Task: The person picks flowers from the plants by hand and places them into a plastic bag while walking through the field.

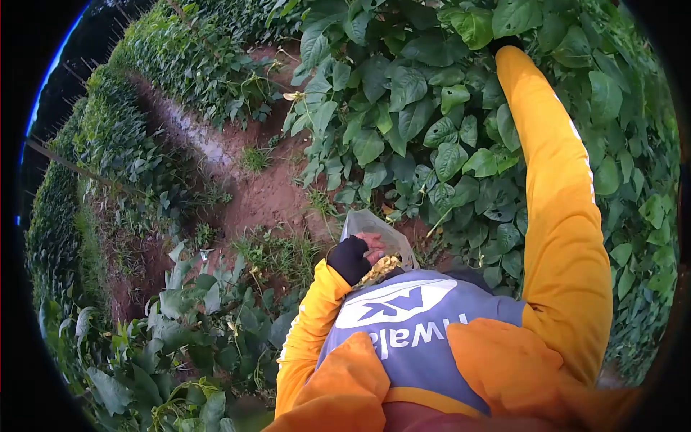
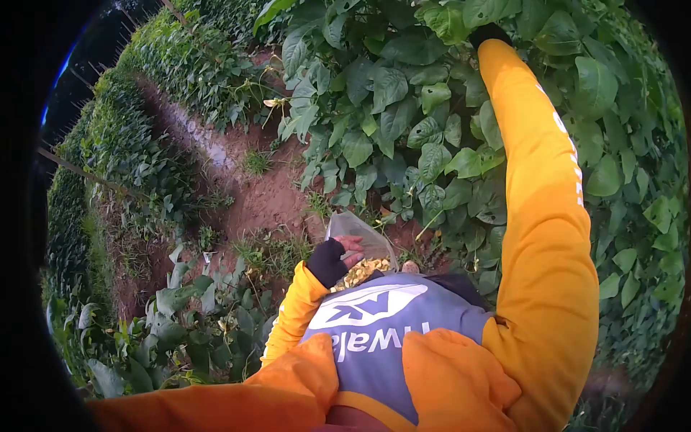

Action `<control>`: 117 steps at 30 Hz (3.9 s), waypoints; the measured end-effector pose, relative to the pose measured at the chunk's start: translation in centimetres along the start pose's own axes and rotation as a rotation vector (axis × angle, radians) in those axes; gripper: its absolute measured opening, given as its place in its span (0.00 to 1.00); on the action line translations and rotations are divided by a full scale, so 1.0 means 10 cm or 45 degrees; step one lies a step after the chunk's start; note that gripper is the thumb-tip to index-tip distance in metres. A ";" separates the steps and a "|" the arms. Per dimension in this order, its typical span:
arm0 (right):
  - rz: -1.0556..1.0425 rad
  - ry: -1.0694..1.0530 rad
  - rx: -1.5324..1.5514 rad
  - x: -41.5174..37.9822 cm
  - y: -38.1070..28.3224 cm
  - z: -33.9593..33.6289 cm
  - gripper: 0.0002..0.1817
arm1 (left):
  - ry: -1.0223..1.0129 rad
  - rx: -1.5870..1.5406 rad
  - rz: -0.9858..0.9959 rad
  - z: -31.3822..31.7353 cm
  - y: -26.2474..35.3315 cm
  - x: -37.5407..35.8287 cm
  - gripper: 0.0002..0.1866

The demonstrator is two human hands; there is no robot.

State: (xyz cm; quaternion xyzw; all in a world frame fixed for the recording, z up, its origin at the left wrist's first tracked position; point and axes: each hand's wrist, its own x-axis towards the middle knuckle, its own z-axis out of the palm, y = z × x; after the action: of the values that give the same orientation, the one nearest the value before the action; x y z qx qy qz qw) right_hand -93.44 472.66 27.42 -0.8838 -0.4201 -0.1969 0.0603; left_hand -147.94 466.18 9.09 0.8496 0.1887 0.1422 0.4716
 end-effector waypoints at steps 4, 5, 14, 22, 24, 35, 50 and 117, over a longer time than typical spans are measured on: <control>-0.049 0.049 -0.028 -0.15 0.11 -0.02 0.13 | -0.015 0.043 0.019 -0.02 0.04 0.03 0.12; -0.059 0.063 -0.026 -0.18 0.13 -0.05 0.13 | -0.006 0.007 0.023 -0.01 0.03 0.03 0.12; -0.160 0.243 -0.065 -0.41 0.19 -0.27 0.14 | 0.022 -0.036 -0.023 -0.07 0.02 0.00 0.10; -0.821 0.266 1.241 -2.79 -1.05 -0.85 0.16 | 0.405 -0.313 -0.330 -0.13 -0.07 -0.06 0.06; -1.161 -0.158 1.231 -3.51 -1.33 -0.50 0.17 | 0.401 -0.276 -0.396 -0.11 -0.15 -0.07 0.08; 0.030 -0.833 1.483 -4.45 -0.94 0.79 0.11 | 0.274 -0.360 -0.711 0.41 -1.63 0.39 0.11; 0.230 -0.969 1.138 -5.42 -0.47 0.92 0.11 | -0.144 0.047 -0.530 1.38 -2.69 0.99 0.13; 1.134 0.117 0.763 -5.83 0.78 0.11 0.32 | -0.558 0.515 0.709 0.55 0.54 0.85 0.11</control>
State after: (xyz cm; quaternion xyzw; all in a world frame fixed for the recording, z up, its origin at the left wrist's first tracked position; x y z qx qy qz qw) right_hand -120.30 426.06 3.58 -0.9110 -0.0393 -0.0621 0.4058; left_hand -137.06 463.35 11.43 0.9540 -0.1295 0.0400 0.2674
